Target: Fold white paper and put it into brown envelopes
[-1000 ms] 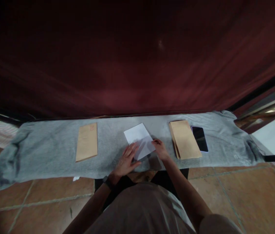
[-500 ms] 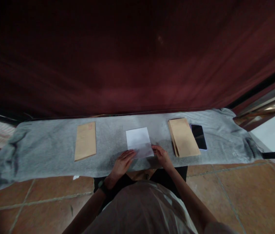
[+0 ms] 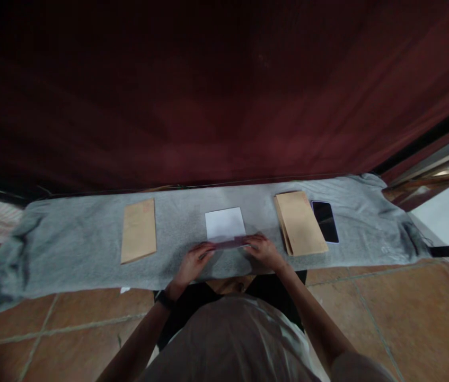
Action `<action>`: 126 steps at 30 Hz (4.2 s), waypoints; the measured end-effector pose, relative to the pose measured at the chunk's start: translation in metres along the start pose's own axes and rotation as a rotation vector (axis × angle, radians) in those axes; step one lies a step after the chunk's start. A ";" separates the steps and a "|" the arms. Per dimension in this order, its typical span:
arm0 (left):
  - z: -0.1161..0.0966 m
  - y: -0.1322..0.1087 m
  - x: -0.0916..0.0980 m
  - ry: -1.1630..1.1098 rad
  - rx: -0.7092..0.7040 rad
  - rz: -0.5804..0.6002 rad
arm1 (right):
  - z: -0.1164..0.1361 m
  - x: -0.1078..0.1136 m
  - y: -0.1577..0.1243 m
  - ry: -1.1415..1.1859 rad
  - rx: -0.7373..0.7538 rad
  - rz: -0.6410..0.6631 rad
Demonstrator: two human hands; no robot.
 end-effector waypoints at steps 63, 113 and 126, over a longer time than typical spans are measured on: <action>-0.004 0.087 -0.009 0.691 0.606 -0.079 | 0.042 -0.071 0.070 -0.494 -0.017 -0.271; -0.011 0.042 -0.054 0.654 0.202 -0.096 | 0.048 -0.057 0.068 -0.415 0.110 -0.100; -0.019 0.050 -0.056 0.626 0.112 -0.138 | 0.028 -0.058 0.062 -0.565 -0.016 -0.244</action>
Point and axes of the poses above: each hand's wrist, its own y-axis towards the middle knuckle, its own x-axis out of the back of the hand, z = x × y, the point moved 3 cm from there along y, towards the middle knuckle, and after that the axes turned 6 degrees about -z, right-handed, at the moved point
